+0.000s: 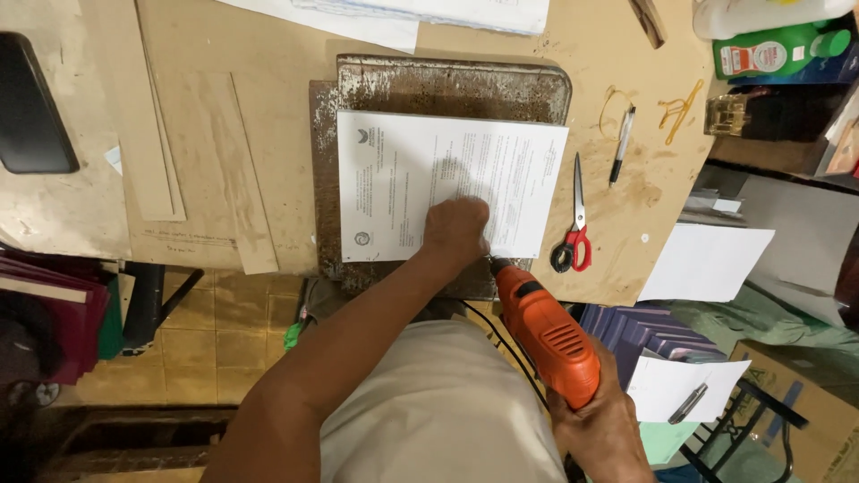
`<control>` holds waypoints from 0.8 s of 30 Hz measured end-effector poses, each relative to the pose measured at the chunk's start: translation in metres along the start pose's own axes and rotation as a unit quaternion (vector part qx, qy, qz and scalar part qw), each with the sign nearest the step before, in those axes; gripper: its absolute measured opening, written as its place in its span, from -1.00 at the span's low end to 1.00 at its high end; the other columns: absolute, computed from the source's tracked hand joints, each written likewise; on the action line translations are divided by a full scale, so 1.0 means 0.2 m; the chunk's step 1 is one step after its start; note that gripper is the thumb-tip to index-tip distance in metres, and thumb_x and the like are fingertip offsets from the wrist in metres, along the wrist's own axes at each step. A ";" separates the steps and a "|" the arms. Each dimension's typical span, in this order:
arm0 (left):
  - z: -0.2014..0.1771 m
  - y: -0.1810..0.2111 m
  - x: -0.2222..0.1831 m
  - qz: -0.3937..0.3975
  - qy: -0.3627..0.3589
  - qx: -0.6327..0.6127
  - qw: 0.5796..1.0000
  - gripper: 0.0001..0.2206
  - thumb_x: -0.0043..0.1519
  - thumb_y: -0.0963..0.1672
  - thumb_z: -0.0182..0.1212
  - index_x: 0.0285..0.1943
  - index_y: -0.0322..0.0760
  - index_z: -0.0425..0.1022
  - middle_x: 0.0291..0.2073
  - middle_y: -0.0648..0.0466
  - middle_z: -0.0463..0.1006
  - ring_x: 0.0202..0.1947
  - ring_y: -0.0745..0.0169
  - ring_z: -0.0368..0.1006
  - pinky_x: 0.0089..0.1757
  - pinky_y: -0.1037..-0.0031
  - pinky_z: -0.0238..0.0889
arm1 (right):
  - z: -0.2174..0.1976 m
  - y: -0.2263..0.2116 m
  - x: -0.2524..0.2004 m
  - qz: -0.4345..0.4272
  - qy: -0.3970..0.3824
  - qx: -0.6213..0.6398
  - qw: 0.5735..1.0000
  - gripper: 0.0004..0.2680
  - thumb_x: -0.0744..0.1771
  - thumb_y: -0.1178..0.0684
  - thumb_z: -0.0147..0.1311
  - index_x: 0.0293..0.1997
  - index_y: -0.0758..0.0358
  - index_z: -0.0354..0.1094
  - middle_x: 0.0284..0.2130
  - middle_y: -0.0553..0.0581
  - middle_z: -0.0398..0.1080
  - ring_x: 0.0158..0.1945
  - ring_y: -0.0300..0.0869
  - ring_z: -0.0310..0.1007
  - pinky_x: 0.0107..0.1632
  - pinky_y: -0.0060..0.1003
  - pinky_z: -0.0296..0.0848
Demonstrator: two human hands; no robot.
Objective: Aligning a large stack of papers on a metal tray and using a power drill to create holes for binding.
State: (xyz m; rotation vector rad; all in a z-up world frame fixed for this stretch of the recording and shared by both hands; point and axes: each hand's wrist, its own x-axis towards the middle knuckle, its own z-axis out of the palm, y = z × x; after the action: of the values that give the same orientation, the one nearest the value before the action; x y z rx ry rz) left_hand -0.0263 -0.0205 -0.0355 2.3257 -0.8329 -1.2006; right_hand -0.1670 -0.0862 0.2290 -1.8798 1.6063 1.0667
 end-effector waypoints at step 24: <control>-0.06 0.03 -0.01 -0.013 -0.041 0.024 0.999 -0.83 0.10 -0.10 0.40 -0.28 -0.20 0.50 -0.43 0.10 0.56 -0.42 0.08 0.52 -0.42 0.32 0.41 | -0.04 -0.13 0.01 -0.003 -0.030 -0.029 0.999 -0.41 0.24 0.09 0.08 0.44 -0.35 -0.01 -0.08 0.07 0.58 -0.03 0.13 0.59 0.09 -0.05 0.51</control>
State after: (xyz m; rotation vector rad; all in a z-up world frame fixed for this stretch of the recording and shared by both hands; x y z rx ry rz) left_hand -0.0186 -0.0222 -0.0240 2.3462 -0.8721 -1.3073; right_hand -0.1404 -0.0873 0.2290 -1.8713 1.5505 1.1679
